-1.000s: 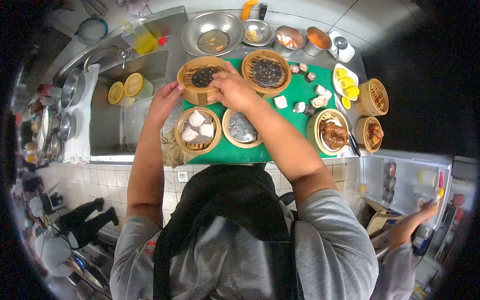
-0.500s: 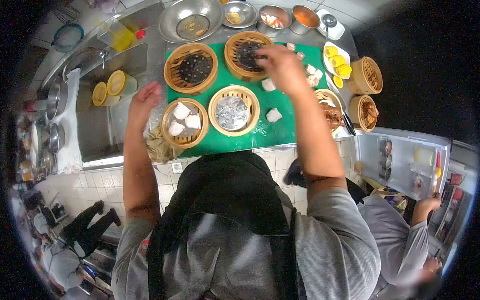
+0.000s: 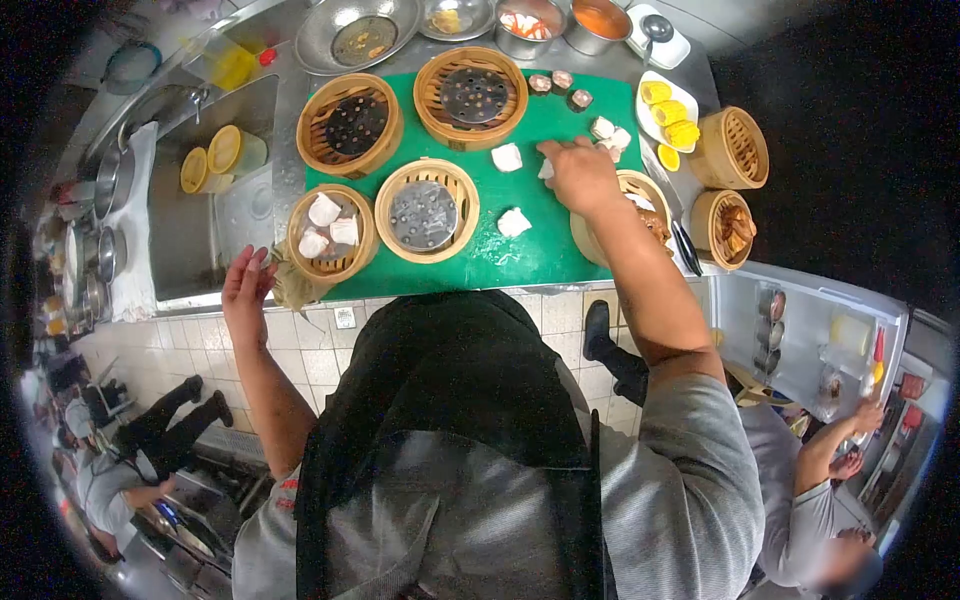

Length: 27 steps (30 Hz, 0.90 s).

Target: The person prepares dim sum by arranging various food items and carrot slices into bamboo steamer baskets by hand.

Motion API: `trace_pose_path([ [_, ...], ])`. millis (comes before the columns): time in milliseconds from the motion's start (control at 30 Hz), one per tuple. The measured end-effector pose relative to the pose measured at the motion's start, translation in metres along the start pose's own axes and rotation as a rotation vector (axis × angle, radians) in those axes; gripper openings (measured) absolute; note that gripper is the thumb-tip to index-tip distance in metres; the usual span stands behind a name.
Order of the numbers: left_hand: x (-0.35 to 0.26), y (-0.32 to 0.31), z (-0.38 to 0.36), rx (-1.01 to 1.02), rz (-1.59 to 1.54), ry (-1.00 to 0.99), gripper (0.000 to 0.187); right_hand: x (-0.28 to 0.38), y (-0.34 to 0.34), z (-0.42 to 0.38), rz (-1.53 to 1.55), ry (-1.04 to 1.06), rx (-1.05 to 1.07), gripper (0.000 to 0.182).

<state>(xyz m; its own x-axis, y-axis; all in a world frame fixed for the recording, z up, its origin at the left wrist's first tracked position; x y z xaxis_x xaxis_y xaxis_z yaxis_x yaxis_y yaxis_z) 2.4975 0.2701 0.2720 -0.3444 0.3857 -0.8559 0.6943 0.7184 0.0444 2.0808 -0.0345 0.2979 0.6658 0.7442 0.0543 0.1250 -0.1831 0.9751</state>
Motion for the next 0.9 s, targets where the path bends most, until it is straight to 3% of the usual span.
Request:
trace_pose_path([
  [133, -0.007, -0.009, -0.018, 0.015, 0.033, -0.046, 0.042, -0.011, 0.003, -0.003, 0.005, -0.002, -0.109, 0.052],
  [200, -0.006, -0.008, -0.023, 0.017, 0.030, -0.057, 0.042, -0.015, -0.006, -0.005, -0.067, -0.011, 0.025, 0.049],
  [267, -0.001, -0.005, -0.026, 0.006, 0.026, -0.035, 0.042, -0.018, -0.002, -0.007, -0.082, 0.031, 0.003, 0.045],
  [400, 0.009, 0.006, -0.026, 0.010, -0.021, -0.019, 0.040, -0.001, 0.049, -0.019, 0.097, -0.029, -0.130, 0.045],
  [467, 0.010, 0.009, -0.029, -0.005, -0.026, -0.017, 0.038, 0.028, 0.074, -0.024, 0.400, 0.050, -0.351, 0.046],
  [533, 0.012, 0.009, -0.024, 0.009, -0.001, -0.001, 0.037, 0.068, 0.067, -0.015, 0.687, 0.193, -0.404, 0.042],
  [667, 0.010, 0.011, -0.018, 0.023, 0.051, -0.044, 0.044, 0.144, 0.036, 0.016, 0.659, 0.456, -0.513, 0.031],
  [767, 0.014, 0.020, -0.015, -0.013, 0.043, -0.035, 0.044, 0.164, 0.014, 0.034, 0.573, 0.491, -0.531, 0.028],
  [900, 0.042, 0.053, -0.018, -0.112, 0.041, 0.003, 0.040, 0.146, 0.034, 0.031, 0.473, 0.462, -0.703, 0.016],
])
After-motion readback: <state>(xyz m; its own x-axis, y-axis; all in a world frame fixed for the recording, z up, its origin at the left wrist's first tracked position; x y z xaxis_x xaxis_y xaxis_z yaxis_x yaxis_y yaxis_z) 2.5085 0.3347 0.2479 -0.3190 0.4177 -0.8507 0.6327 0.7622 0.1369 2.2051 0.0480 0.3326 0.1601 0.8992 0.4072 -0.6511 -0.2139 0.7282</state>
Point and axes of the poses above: each hand's wrist, its own z-axis towards the middle knuckle, its own y-axis out of the back of the hand, x = y × z, the point moved 6 cm from there along z, towards the middle knuckle, and after that the axes turned 11 degrees about y, right-handed, at the moved point
